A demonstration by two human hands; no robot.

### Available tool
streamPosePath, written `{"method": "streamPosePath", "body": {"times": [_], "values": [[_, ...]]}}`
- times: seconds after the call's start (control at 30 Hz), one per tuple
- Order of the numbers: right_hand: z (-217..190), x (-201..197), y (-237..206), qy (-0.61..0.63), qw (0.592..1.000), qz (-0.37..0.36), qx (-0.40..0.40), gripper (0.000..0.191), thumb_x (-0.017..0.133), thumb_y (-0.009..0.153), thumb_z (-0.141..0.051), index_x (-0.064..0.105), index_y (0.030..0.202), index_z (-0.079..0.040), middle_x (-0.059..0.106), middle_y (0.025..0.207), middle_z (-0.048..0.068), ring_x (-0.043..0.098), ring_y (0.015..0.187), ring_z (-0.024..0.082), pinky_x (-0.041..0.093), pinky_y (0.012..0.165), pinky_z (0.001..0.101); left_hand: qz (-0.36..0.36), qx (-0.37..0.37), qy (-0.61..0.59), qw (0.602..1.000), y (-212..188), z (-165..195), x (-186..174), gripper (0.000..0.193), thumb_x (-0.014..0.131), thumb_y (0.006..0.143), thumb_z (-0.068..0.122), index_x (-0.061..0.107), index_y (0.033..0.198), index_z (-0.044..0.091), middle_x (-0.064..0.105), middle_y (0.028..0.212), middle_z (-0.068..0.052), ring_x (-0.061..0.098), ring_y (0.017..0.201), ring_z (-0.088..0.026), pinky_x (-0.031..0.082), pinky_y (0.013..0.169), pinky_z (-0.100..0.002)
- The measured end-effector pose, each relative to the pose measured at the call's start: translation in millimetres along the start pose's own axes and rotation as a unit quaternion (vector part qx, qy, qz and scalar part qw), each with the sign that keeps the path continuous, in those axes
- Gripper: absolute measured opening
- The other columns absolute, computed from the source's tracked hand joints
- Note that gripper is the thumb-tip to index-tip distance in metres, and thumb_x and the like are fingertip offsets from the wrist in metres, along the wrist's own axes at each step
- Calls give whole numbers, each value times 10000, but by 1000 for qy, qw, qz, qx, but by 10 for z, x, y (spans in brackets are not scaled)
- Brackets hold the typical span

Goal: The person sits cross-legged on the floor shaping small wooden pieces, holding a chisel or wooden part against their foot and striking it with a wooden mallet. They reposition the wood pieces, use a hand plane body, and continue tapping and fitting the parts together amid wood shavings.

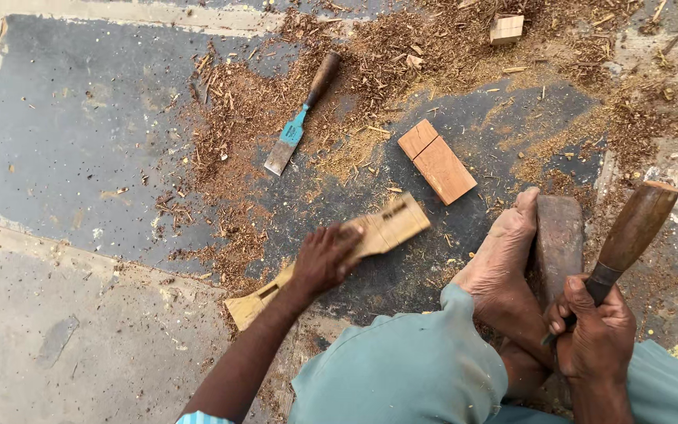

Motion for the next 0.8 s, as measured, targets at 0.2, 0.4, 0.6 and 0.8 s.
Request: {"method": "streamPosePath", "body": {"times": [0.2,0.4,0.6,0.8], "values": [[-35,-16,-19,18,1000,3,1,149,711,1016,-136,587,1039,-58,491,721,25,467,583,122,394,500,260,133,-183,26,974,698,-663,-688,670,743,942,424,473,1505,183,509,1341,-220,546,1111,-315,551,814,-432],[-53,24,-2,24,1000,-3,-4,146,707,1013,-135,579,1031,-68,485,728,17,458,554,129,388,488,260,58,-21,-76,995,-118,454,-188,700,699,918,493,481,1527,227,489,1378,-194,521,1140,-335,533,902,-494],[-38,43,45,4,1000,-19,-5,141,695,1032,-135,580,1027,-54,489,715,26,466,550,142,393,496,269,28,17,-66,997,-199,584,247,706,708,902,436,475,1538,237,470,1404,-205,514,1201,-366,495,999,-517],[-36,-12,23,41,999,-3,4,131,702,1010,-130,592,1037,-62,499,719,19,470,559,133,397,488,264,56,-138,-55,987,598,-177,-422,697,723,919,460,479,1518,201,477,1425,-173,518,1202,-337,515,983,-505]]}}
Point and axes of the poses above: each hand's wrist, its own y-axis towards the middle knuckle, its own x-axis out of the palm, z = x × y, the point moved 2 cm from there along y, towards the middle knuckle
